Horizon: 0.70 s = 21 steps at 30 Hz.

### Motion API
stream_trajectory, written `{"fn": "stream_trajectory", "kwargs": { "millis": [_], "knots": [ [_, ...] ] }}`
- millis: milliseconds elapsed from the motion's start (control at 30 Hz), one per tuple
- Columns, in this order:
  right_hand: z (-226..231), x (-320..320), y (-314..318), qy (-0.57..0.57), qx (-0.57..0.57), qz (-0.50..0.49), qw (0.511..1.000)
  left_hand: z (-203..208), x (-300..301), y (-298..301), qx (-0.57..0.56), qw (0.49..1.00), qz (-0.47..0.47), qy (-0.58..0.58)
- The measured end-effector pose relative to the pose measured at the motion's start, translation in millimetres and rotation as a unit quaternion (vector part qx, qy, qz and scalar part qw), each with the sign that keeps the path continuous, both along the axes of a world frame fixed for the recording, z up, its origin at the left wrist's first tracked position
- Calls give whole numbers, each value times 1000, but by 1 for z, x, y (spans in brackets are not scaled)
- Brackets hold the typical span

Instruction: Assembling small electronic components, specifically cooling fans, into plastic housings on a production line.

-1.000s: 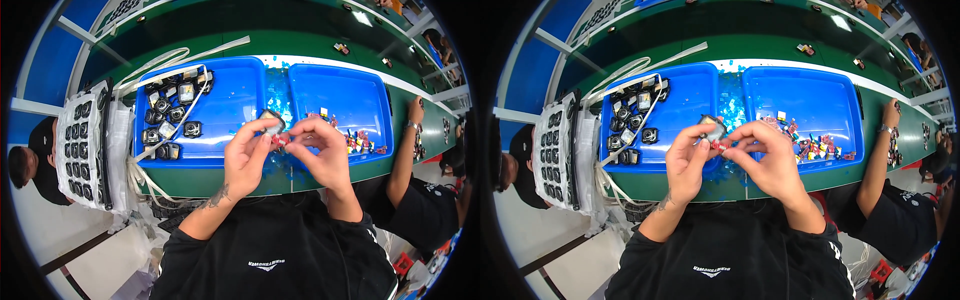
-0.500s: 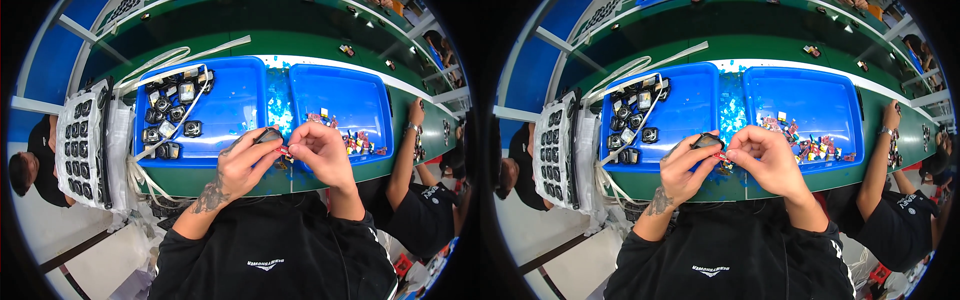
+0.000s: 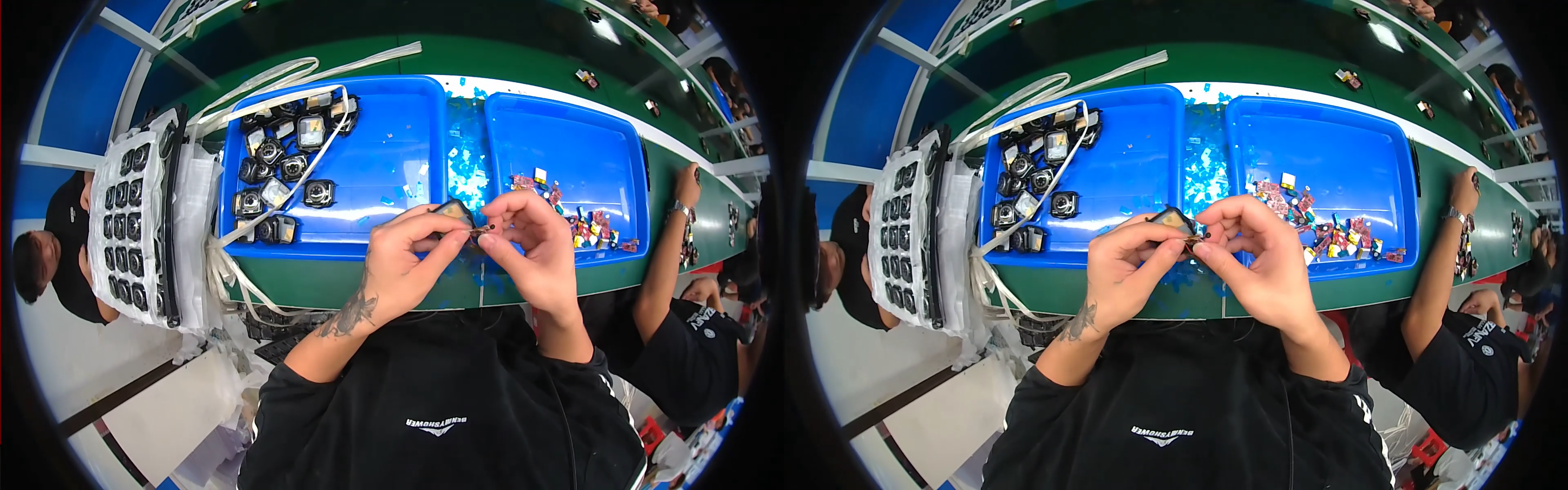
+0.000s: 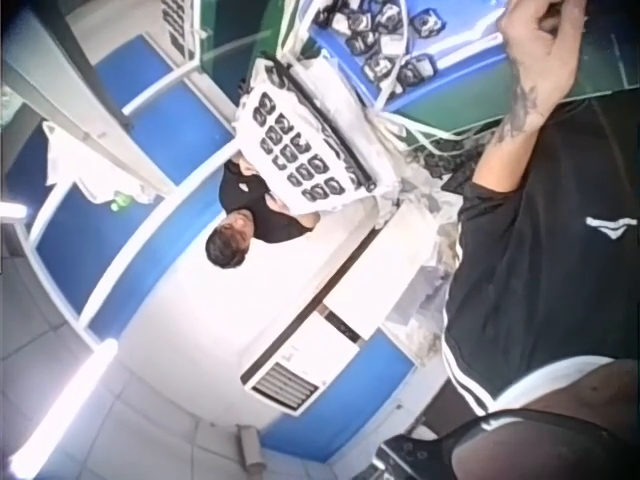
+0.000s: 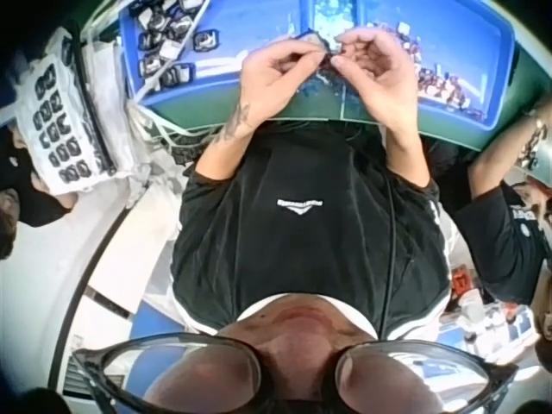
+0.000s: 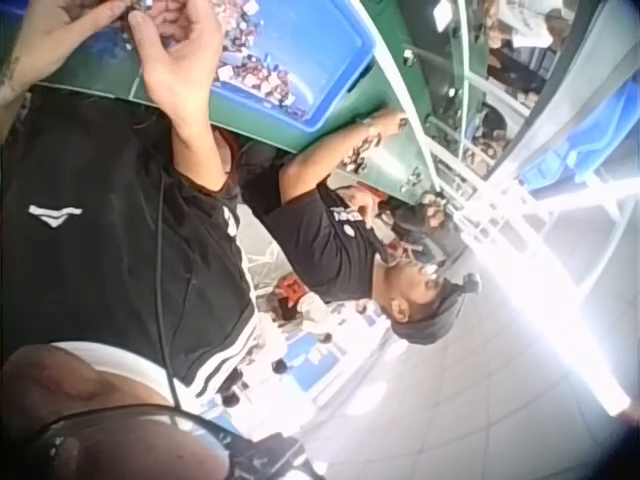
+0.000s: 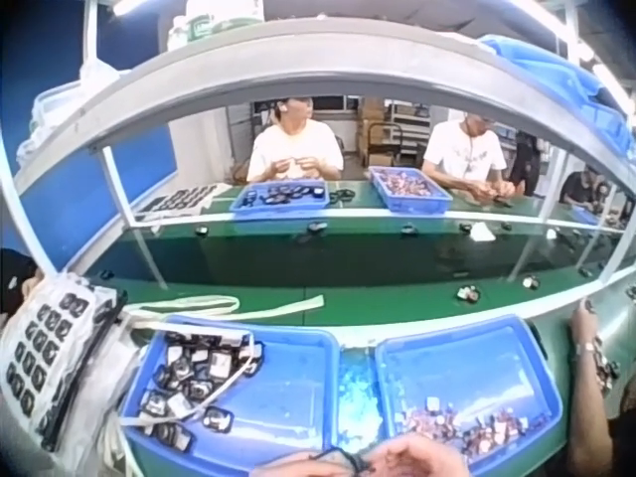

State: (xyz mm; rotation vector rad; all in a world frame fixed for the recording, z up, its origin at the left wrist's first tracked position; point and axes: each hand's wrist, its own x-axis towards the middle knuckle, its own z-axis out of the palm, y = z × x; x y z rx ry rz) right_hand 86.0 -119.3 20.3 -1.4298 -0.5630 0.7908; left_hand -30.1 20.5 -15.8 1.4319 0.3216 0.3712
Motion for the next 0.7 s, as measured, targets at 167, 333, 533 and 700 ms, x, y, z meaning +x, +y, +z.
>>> {"fn": "stream_trajectory", "kwargs": {
  "millis": [167,333,533,700],
  "knots": [
    [-7,-3,2,-98,-19,-34,994,10,1,-5,-73,996,-34,-26],
    [-3,-2,3,-117,-42,-25,992,9,0,-4,-78,995,-51,-36],
    [-6,-7,7,-162,-68,-39,984,10,0,-5,-93,994,-37,-34],
    [-7,-7,17,-206,-42,-42,977,9,-1,-10,-52,998,-6,-29]
  ]
}}
